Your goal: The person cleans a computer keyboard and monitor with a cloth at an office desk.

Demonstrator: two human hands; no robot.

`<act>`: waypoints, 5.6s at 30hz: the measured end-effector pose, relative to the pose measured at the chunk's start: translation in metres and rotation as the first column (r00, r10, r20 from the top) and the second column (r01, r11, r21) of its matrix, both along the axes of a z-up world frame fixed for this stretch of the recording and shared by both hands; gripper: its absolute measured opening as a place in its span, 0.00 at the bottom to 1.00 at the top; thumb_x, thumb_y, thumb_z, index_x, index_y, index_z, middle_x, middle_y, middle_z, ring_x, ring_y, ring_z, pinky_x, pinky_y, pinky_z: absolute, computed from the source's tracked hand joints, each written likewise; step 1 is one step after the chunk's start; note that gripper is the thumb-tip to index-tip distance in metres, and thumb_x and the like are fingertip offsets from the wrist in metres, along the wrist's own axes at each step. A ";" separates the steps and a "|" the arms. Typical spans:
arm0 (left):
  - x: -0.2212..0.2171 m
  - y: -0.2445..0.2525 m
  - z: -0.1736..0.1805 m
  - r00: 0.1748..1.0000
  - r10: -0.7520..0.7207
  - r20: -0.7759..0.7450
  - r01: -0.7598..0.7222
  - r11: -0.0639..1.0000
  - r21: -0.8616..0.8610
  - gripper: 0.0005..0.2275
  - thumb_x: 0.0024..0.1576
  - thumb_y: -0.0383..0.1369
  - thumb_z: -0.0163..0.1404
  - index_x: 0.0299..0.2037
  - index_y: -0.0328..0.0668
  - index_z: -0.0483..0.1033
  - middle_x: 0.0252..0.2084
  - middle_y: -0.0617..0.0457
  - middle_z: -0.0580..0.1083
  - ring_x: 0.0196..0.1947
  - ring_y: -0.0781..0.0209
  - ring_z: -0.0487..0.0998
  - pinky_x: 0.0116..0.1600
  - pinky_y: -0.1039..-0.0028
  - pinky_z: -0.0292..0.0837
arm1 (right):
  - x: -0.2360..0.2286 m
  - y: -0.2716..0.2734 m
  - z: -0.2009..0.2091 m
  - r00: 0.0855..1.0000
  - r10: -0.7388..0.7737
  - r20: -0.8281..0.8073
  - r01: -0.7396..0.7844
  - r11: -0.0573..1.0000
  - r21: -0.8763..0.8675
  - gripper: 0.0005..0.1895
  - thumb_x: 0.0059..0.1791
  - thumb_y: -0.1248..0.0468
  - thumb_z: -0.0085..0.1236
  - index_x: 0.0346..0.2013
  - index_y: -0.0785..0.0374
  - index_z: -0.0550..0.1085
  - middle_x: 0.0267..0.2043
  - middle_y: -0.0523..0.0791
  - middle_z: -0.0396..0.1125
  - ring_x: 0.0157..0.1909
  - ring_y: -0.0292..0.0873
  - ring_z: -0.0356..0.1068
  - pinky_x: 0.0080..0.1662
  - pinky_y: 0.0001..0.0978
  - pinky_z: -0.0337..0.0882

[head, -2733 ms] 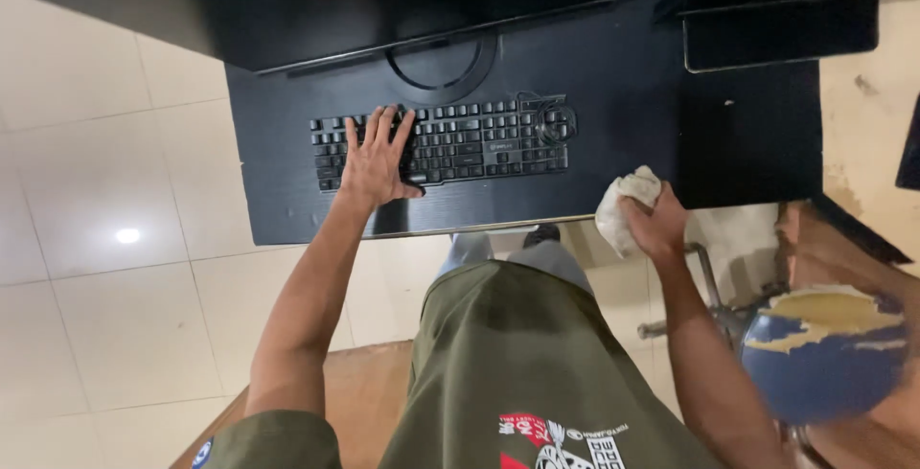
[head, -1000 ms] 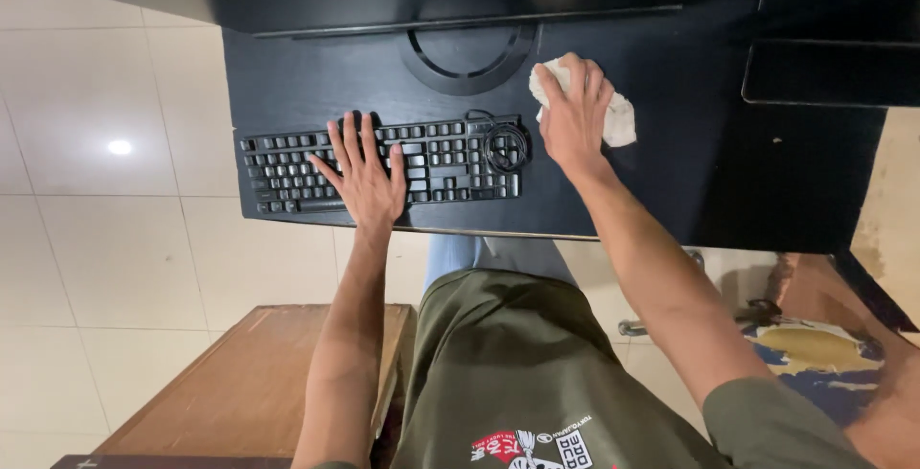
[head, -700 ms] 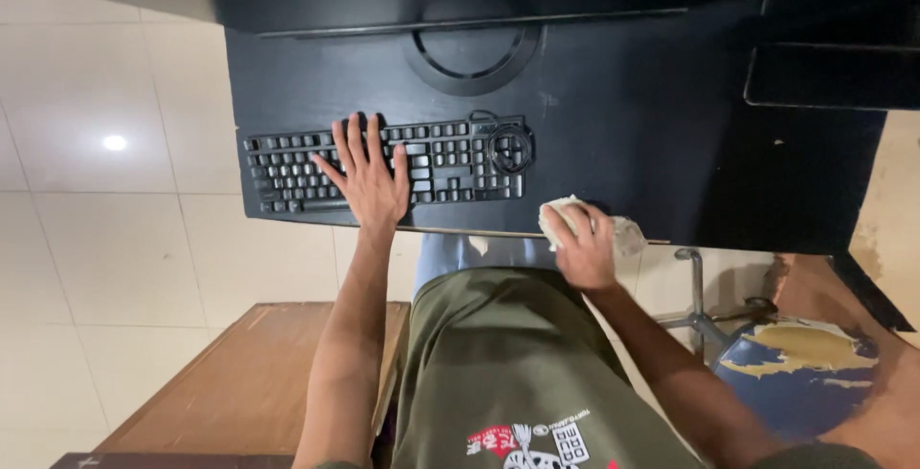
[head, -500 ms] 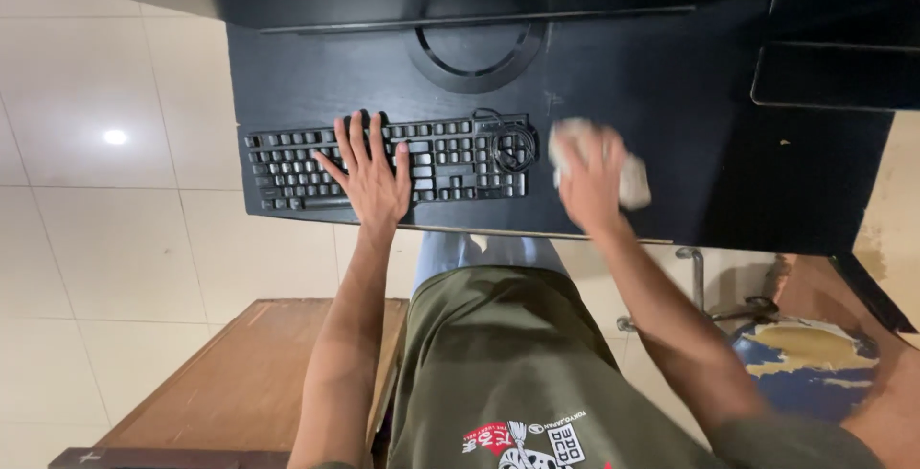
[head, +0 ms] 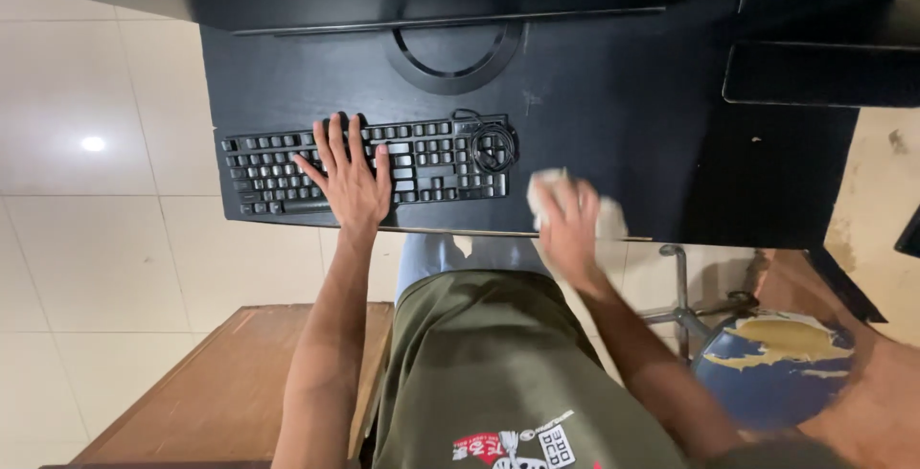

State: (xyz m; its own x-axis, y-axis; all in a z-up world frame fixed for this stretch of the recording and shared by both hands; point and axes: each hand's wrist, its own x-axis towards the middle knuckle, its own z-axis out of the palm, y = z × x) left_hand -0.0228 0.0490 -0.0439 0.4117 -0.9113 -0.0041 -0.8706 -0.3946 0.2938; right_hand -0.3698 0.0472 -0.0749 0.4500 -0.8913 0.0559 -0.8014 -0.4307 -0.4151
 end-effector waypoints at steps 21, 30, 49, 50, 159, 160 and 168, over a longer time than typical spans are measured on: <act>0.027 -0.008 0.056 0.913 -0.406 0.041 0.338 0.808 0.483 0.67 0.24 0.57 0.71 0.77 0.55 0.43 0.77 0.47 0.50 0.77 0.36 0.42 0.67 0.22 0.36 | -0.010 -0.060 0.031 1.000 0.004 0.021 -0.004 1.000 0.009 0.41 0.38 0.72 0.63 0.67 0.54 0.71 0.68 0.51 0.54 0.68 0.64 0.52 0.66 0.57 0.57; 0.037 -0.014 0.056 0.802 -0.594 0.064 0.518 0.745 0.420 0.66 0.26 0.53 0.73 0.78 0.53 0.45 0.68 0.36 0.59 0.68 0.36 0.60 0.72 0.31 0.43 | -0.061 -0.051 0.009 0.995 0.063 -0.078 -0.062 0.998 0.020 0.39 0.40 0.72 0.65 0.67 0.53 0.71 0.64 0.48 0.59 0.65 0.59 0.55 0.63 0.54 0.61; 0.045 0.008 0.095 0.890 -0.393 -0.230 0.419 0.905 0.076 0.64 0.27 0.50 0.73 0.75 0.37 0.47 0.63 0.31 0.60 0.60 0.29 0.62 0.65 0.47 0.59 | 0.080 -0.060 0.037 0.944 -0.138 0.298 0.110 0.988 0.109 0.27 0.45 0.73 0.61 0.60 0.69 0.71 0.59 0.56 0.65 0.66 0.62 0.63 0.69 0.53 0.62; 0.049 0.003 0.096 0.863 -0.433 -0.261 0.460 0.887 0.048 0.64 0.27 0.50 0.73 0.75 0.36 0.46 0.63 0.31 0.59 0.60 0.29 0.62 0.65 0.47 0.59 | 0.085 -0.052 0.017 0.974 -0.063 0.217 0.066 0.998 -0.009 0.28 0.42 0.70 0.63 0.57 0.72 0.71 0.58 0.60 0.65 0.64 0.66 0.61 0.66 0.55 0.60; 0.128 -0.161 0.162 0.518 -0.331 -0.789 0.827 0.432 0.361 0.44 0.40 0.67 0.50 0.71 0.67 0.65 0.72 0.50 0.64 0.74 0.46 0.58 0.72 0.49 0.48 | 0.349 0.037 0.020 0.992 0.088 -0.087 -0.085 0.995 0.043 0.35 0.44 0.69 0.53 0.68 0.66 0.64 0.68 0.51 0.60 0.56 0.60 0.58 0.53 0.50 0.64; 0.127 -0.163 0.156 0.513 -0.329 -0.793 0.830 0.427 0.359 0.44 0.40 0.67 0.50 0.71 0.67 0.65 0.72 0.50 0.64 0.74 0.46 0.58 0.72 0.49 0.48 | 0.329 0.040 0.015 0.992 0.086 -0.091 -0.082 0.995 0.049 0.35 0.44 0.69 0.53 0.68 0.66 0.64 0.68 0.51 0.60 0.56 0.60 0.58 0.53 0.50 0.64; 0.117 -0.166 0.150 0.478 -0.367 -0.798 0.862 0.370 0.347 0.45 0.39 0.69 0.48 0.72 0.70 0.63 0.75 0.46 0.59 0.75 0.41 0.54 0.72 0.45 0.47 | 0.262 0.007 0.040 0.998 0.024 -0.055 -0.022 0.999 0.036 0.38 0.41 0.65 0.63 0.66 0.65 0.67 0.64 0.53 0.60 0.56 0.60 0.58 0.54 0.54 0.60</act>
State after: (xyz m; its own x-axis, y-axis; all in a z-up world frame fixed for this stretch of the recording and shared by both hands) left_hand 0.0939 -0.1174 0.1063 -0.5892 -0.4844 -0.6467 -0.7075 -0.0774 0.7025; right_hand -0.1082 0.0544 -0.0351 0.4723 -0.8814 -0.0010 -0.8136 -0.4355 -0.3853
